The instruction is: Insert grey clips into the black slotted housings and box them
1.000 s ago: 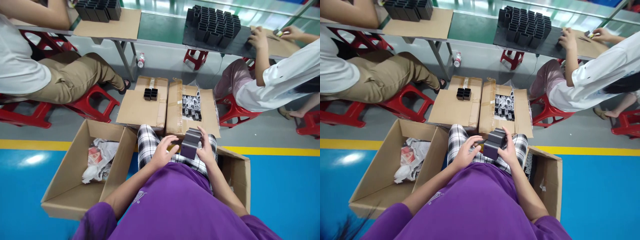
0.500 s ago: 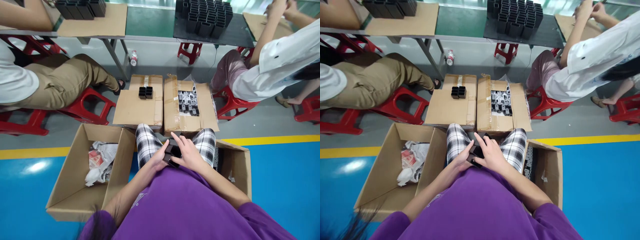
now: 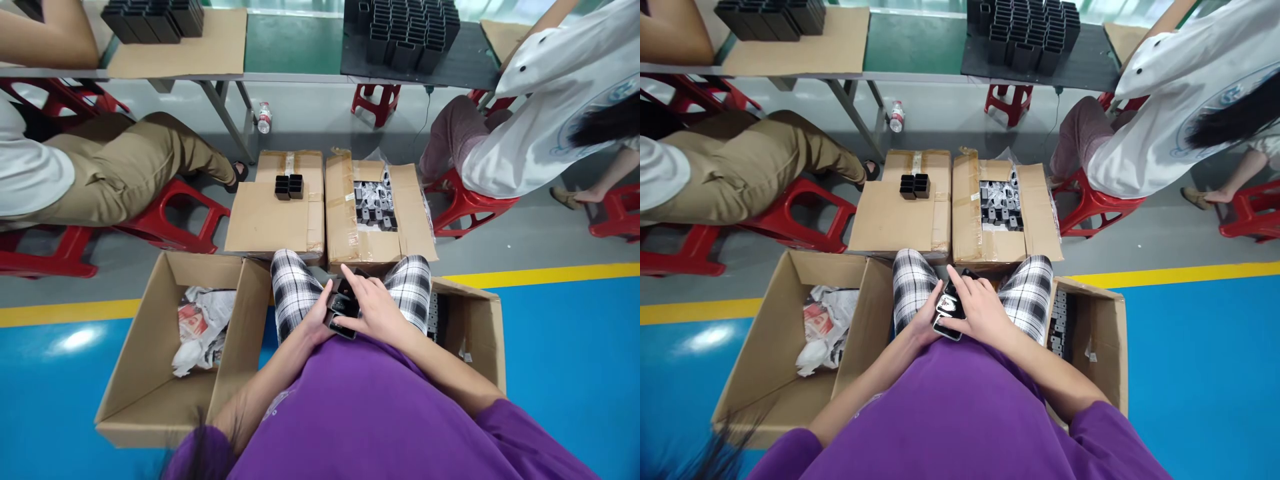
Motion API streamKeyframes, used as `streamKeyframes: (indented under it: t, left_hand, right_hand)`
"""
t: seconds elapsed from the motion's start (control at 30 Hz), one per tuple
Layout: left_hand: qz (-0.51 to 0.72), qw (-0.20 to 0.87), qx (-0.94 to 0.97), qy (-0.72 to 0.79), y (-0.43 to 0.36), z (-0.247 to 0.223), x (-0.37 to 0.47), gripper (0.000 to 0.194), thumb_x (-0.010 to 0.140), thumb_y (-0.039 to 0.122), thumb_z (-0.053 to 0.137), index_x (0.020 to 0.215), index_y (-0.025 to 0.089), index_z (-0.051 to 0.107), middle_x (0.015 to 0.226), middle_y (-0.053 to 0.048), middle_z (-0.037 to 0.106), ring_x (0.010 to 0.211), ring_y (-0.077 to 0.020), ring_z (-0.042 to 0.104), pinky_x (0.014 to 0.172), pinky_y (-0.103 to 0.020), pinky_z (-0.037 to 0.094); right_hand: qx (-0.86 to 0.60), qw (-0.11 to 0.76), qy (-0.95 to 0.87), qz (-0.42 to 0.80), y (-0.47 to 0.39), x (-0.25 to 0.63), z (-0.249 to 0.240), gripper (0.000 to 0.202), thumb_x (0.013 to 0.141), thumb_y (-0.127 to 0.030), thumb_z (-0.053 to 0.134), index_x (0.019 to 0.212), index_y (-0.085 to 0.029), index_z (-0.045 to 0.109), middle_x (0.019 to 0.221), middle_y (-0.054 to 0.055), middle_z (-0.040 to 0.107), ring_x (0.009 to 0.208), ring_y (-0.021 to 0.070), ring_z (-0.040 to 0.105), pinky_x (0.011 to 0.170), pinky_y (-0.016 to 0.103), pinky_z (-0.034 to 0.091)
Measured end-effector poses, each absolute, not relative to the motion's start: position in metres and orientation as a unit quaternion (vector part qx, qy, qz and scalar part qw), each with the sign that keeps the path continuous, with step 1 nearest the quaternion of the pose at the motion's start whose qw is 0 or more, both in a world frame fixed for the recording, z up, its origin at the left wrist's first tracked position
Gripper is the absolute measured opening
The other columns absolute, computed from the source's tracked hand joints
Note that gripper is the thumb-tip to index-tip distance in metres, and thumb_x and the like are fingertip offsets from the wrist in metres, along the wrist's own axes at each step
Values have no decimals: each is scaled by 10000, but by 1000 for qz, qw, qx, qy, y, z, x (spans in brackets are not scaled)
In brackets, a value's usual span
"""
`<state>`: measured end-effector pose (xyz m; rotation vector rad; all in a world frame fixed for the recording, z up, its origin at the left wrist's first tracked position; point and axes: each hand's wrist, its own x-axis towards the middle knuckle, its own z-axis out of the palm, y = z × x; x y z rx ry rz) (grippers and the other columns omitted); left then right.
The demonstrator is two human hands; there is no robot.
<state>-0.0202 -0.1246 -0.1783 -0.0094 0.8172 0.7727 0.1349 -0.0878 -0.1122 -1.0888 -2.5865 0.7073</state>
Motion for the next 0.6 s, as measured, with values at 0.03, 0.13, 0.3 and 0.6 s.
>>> streamKeyframes:
  t: [0.03, 0.13, 0.3, 0.6]
  left_hand:
    - [368, 844, -8, 390, -125, -178, -19, 629, 909, 650, 468, 1221, 140, 661, 1095, -144, 758, 1021, -295, 715, 915, -425, 560]
    - [385, 830, -17, 403, -126, -178, -16, 567, 931, 583, 481, 1237, 137, 650, 1096, -136, 760, 1031, -287, 712, 933, -420, 553]
    - [406, 816, -10, 411, -122, -175, -14, 531, 923, 554, 493, 1226, 148, 654, 1070, -116, 769, 1018, -277, 715, 945, -407, 552]
    - [382, 821, 34, 424, -125, -172, -27, 681, 787, 773, 536, 1123, 212, 724, 1113, -116, 753, 1007, -326, 715, 825, -430, 595]
  right_hand:
    - [-376, 124, -886, 242, -88, 135, -112, 1078, 866, -464, 680, 1592, -196, -70, 1234, 152, 625, 1087, 316, 621, 966, 488, 471]
    - [-374, 88, -897, 219, -87, 135, -111, 1036, 855, -362, 667, 1596, -157, -27, 1184, 154, 624, 1057, 315, 612, 954, 484, 478]
    - [-366, 30, -910, 191, -85, 130, -112, 1031, 807, -302, 665, 1598, -101, 35, 1147, 170, 616, 1035, 322, 595, 950, 491, 486]
    - [-325, -15, -926, 190, -99, 111, -162, 1160, 650, -347, 766, 1604, -163, 133, 1328, 198, 622, 1149, 375, 629, 1044, 541, 500]
